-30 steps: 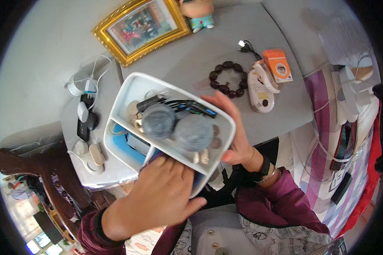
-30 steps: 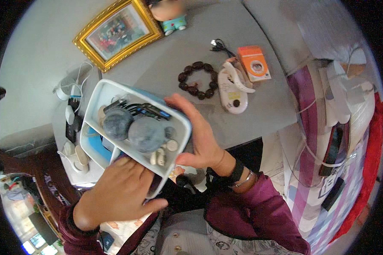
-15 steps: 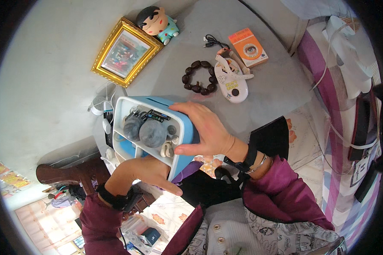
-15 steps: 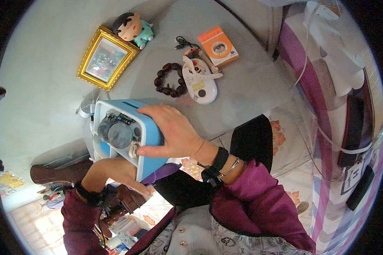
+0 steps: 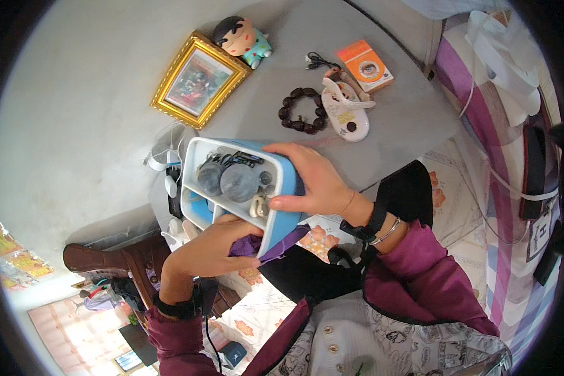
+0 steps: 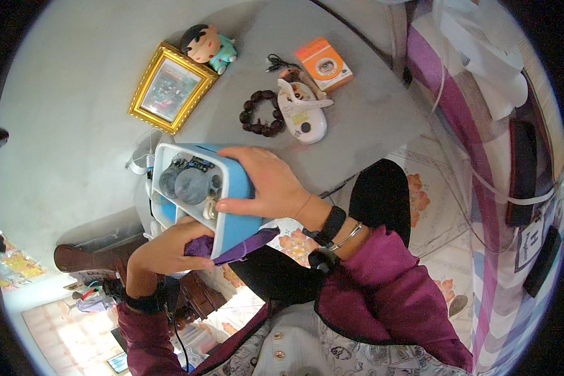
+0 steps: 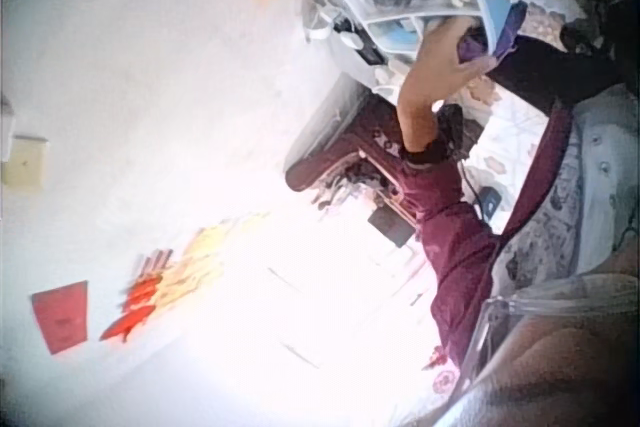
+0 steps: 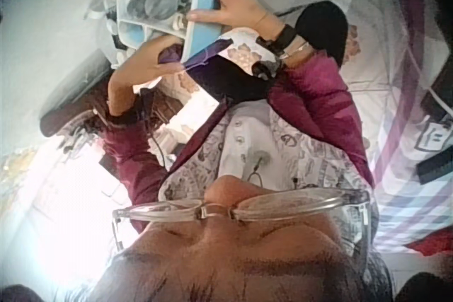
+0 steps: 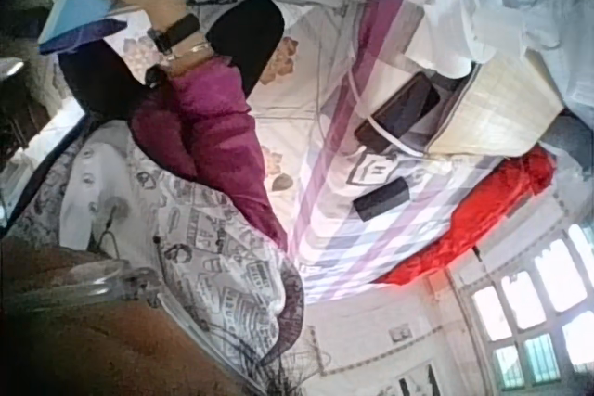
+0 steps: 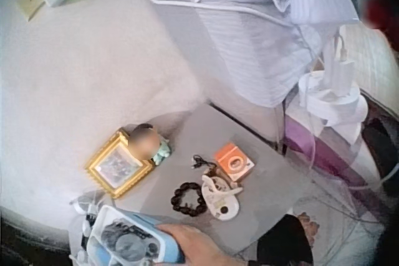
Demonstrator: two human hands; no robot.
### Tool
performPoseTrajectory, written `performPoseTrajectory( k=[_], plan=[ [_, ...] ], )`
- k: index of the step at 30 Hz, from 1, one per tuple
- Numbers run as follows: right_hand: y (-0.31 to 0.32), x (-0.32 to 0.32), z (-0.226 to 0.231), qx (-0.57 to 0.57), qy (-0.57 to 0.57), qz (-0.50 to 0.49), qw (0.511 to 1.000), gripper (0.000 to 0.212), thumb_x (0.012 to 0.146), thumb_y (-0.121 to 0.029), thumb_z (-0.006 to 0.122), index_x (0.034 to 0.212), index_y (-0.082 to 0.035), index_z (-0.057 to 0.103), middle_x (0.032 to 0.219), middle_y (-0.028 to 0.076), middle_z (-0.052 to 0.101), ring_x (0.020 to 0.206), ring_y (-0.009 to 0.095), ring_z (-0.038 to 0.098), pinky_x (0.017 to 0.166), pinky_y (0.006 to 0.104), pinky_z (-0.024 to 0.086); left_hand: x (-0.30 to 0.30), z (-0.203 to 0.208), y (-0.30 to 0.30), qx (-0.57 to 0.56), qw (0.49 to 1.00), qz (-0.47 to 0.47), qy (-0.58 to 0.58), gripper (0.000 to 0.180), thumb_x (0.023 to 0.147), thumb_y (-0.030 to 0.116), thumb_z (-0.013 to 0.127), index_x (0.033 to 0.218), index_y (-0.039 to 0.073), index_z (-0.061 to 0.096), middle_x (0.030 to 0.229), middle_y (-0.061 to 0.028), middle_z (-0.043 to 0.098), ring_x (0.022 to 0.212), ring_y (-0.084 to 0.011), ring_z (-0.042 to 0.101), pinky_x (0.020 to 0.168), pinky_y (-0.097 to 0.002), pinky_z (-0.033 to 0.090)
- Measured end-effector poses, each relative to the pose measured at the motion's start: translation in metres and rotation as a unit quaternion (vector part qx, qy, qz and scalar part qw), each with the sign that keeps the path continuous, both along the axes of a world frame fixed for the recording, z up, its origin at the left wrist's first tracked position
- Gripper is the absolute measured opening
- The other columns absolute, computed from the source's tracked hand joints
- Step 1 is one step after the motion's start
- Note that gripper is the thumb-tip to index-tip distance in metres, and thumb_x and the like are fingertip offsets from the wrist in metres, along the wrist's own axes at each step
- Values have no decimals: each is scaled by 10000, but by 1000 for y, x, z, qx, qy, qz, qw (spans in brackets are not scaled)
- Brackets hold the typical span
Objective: The person wipes the inside of a white compartmentalized tray with a purple cloth, removes small items like coins and beads, and wipes the tray sections. The person places the removed items on the table and continues wiping the tray.
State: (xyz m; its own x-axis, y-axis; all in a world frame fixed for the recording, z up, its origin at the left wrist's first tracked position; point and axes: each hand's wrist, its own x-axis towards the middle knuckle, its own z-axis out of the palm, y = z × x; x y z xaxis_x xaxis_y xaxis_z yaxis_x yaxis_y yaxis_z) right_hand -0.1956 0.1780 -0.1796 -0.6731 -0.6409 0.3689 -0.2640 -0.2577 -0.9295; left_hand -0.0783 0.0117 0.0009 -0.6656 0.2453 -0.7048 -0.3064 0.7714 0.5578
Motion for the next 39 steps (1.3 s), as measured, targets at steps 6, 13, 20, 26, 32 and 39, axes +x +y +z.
performPoseTrajectory(
  k=[6,13,20,26,32,39],
  plan=[
    [2,0,4,-19,-26,21,999,804,767,-503,793,1362,-41,514,1242,204,614,1121,394,603,985,449,459,65,16,-9,99,934,302,163,133,896,46,693,1023,5,686,1044,-109,679,942,-250,654,943,-388,498],
    [2,3,-6,-23,-111,81,990,965,745,-515,820,1454,1,417,1388,162,518,1313,265,495,1119,391,360,157,-58,7,49,965,256,41,48,952,39,583,945,24,628,871,-126,646,740,-245,635,661,-358,497],
    [18,13,-9,62,-239,56,967,1219,660,-701,825,1501,16,311,1451,147,423,1357,263,429,1138,420,334,197,-144,28,227,849,471,69,157,936,-18,623,1092,-6,618,930,-73,644,817,-154,603,741,-274,493],
    [40,16,-9,52,-240,63,967,1202,679,-702,812,1502,18,313,1455,152,422,1360,266,429,1138,421,335,182,-151,33,326,822,445,144,164,919,-29,640,1081,-9,630,967,-120,677,873,-199,651,763,-289,505],
    [32,17,-1,47,-234,61,969,1184,698,-702,799,1503,19,314,1458,157,421,1362,270,429,1138,422,336,176,-88,8,396,771,473,159,198,865,-21,718,1040,-6,627,1042,-166,666,929,-240,657,792,-290,503],
    [6,10,-4,14,-207,89,974,1164,720,-702,783,1504,20,316,1462,164,420,1366,274,430,1138,424,338,91,-12,-20,88,938,103,320,652,780,374,818,1250,-27,614,1200,-193,665,1138,-366,624,950,-459,509]
  ],
)
